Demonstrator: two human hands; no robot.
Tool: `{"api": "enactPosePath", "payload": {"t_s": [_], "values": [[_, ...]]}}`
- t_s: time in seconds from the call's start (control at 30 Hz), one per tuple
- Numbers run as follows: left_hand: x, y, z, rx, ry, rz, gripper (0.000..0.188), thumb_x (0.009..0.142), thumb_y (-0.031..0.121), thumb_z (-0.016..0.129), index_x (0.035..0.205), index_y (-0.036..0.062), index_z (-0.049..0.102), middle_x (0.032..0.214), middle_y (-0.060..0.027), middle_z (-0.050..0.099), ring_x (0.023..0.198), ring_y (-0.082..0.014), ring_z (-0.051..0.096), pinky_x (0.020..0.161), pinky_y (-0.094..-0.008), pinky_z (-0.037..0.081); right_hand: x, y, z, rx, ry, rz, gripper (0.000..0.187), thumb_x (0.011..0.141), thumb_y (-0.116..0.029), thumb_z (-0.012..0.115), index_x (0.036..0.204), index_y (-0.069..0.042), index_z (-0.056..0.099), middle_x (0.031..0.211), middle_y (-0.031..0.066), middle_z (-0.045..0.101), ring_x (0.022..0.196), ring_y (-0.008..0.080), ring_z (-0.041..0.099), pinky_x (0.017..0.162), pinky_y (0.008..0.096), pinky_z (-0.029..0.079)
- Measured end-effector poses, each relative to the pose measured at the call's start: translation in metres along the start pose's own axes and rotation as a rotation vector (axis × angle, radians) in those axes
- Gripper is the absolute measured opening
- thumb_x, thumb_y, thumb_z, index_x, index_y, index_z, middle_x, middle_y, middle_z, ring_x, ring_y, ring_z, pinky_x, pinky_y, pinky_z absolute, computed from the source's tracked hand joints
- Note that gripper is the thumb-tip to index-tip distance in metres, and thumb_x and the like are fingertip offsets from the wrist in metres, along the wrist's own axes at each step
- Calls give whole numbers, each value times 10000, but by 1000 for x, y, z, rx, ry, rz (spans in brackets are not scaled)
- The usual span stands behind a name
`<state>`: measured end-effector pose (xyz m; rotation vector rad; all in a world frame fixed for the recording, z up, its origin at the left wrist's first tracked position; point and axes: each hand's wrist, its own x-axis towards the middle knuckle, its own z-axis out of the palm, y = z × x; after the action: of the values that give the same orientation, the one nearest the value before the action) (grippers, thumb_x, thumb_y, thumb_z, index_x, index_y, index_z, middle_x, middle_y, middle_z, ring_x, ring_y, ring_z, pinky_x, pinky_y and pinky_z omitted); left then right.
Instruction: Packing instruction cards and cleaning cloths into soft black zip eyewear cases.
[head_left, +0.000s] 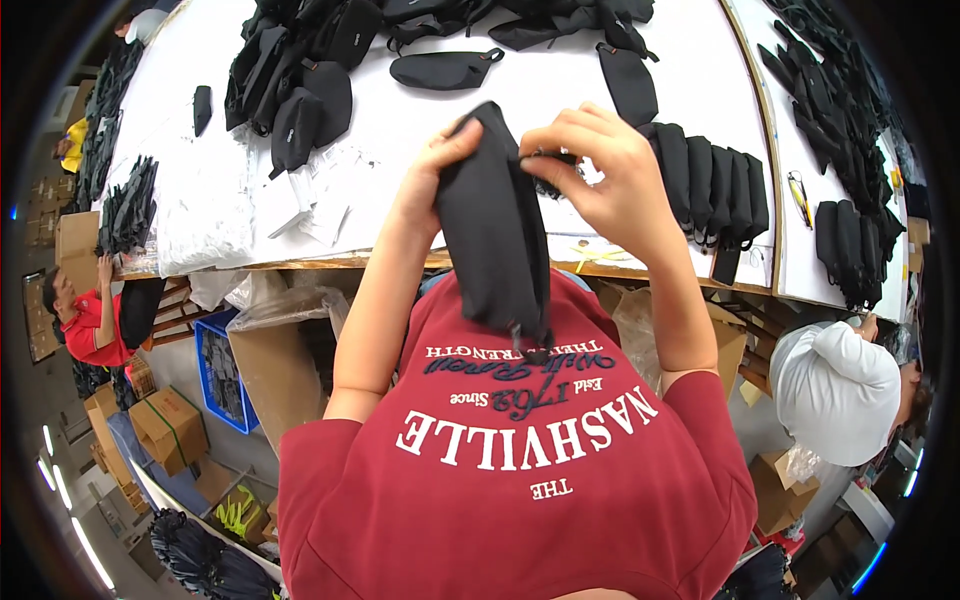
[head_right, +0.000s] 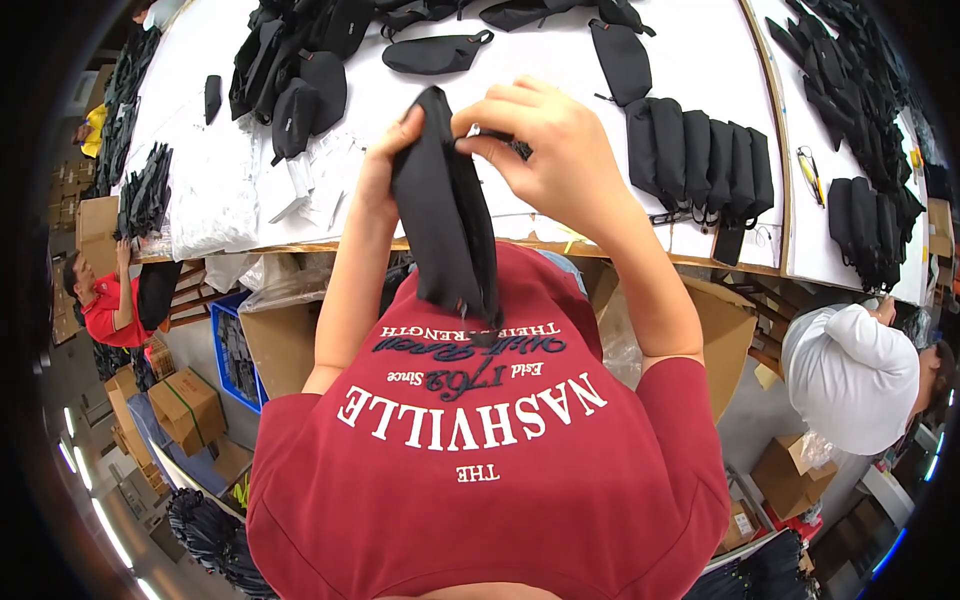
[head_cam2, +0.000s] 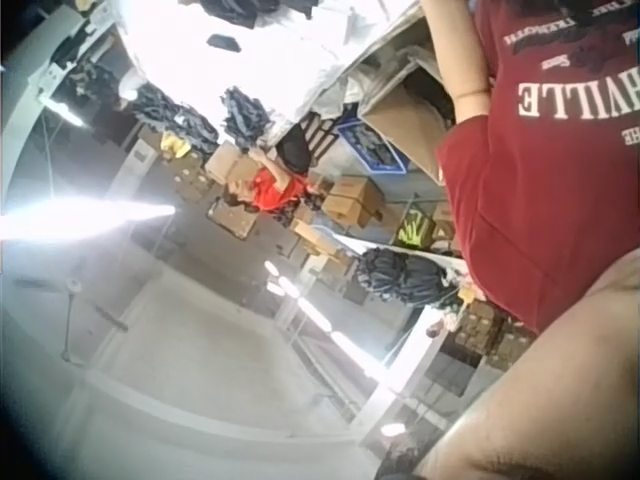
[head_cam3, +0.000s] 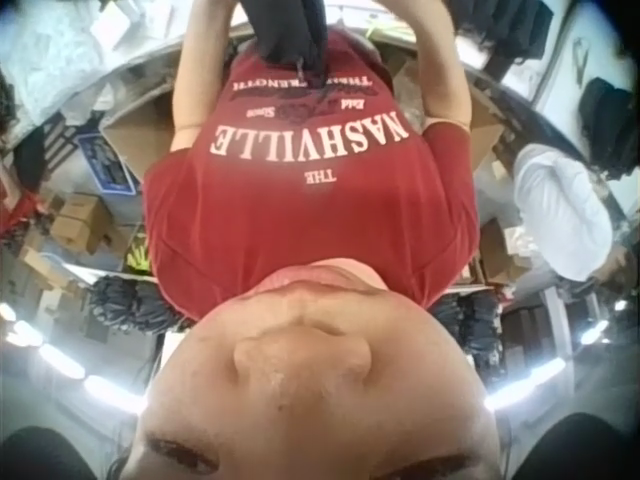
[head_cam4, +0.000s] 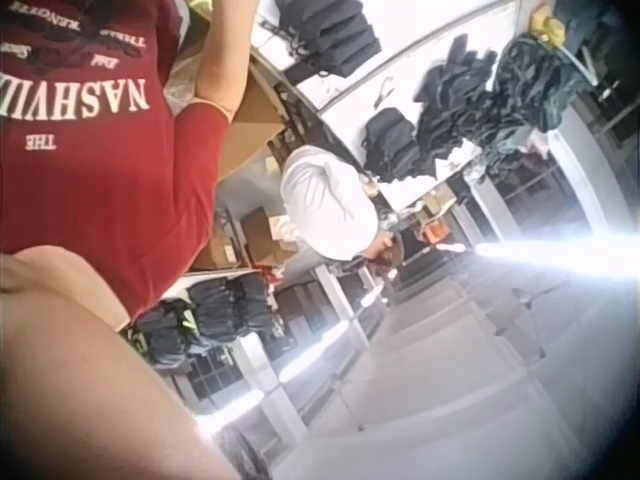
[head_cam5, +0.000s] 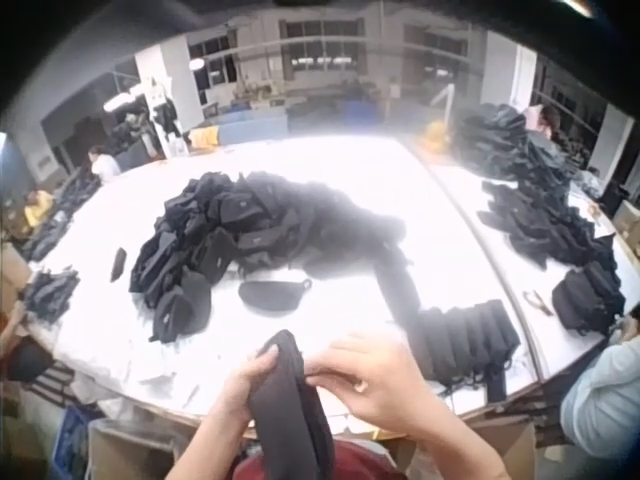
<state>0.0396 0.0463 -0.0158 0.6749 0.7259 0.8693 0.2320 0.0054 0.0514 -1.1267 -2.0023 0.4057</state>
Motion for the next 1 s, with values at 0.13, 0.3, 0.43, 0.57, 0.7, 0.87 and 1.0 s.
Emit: {"api": "enactPosePath", "payload": {"t_s": [0.13, 0.3, 0.43, 0.57, 0.7, 0.87, 1.0], "values": [[20, 6, -36, -369, -27, -59, 274, 862, 294, 634, 947, 33, 644, 854, -80, 676, 717, -174, 658, 658, -288, 545, -14, -17, 2, 258, -190, -7, 160, 664, -5, 706, 809, -40, 648, 670, 47, 550, 661, 210, 494, 592, 312, 418], [27, 10, -56, -489, -64, -6, 423, 919, 395, 506, 930, -11, 622, 824, -184, 659, 680, -256, 664, 574, -337, 565, -22, -24, 6, 376, -289, -34, 178, 652, 1, 699, 819, -42, 656, 675, 48, 550, 672, 212, 498, 593, 317, 419], [29, 8, -63, -462, -152, 37, 405, 912, 404, 519, 995, 16, 595, 842, -163, 638, 683, -216, 644, 520, -307, 537, -25, -25, 5, 401, -351, -9, 190, 635, 20, 694, 811, -42, 657, 691, 41, 547, 697, 229, 508, 623, 322, 428], [17, 16, -47, -309, 4, 93, 249, 889, 260, 599, 1002, 40, 623, 888, -85, 670, 741, -177, 659, 645, -288, 550, -29, -15, 5, 379, -401, -22, 183, 740, -89, 684, 913, -70, 631, 813, 30, 588, 781, 197, 550, 696, 310, 459], [1, 21, -11, 17, 306, 331, 276, 864, 239, 644, 1038, 32, 585, 917, -44, 632, 828, -130, 618, 730, -249, 504, -43, 2, 22, 689, -138, 540, 409, 828, -258, 662, 1151, -65, 502, 936, 102, 604, 837, 155, 584, 747, 286, 467], [-16, 14, -20, 538, 243, 182, 310, 787, 246, 730, 974, 13, 646, 853, -22, 637, 793, -79, 573, 720, -208, 448, -57, 14, 20, 578, -214, 568, 320, 834, -113, 625, 1134, -46, 536, 852, 40, 608, 773, 92, 549, 680, 243, 433], [-3, 14, -60, 766, 471, 291, 269, 857, 248, 641, 850, -22, 653, 753, -18, 637, 717, -75, 577, 664, -204, 448, -54, 12, 18, 478, -255, 550, 251, 841, -83, 605, 1082, -18, 577, 839, 28, 614, 772, 87, 545, 694, 234, 425]]}}
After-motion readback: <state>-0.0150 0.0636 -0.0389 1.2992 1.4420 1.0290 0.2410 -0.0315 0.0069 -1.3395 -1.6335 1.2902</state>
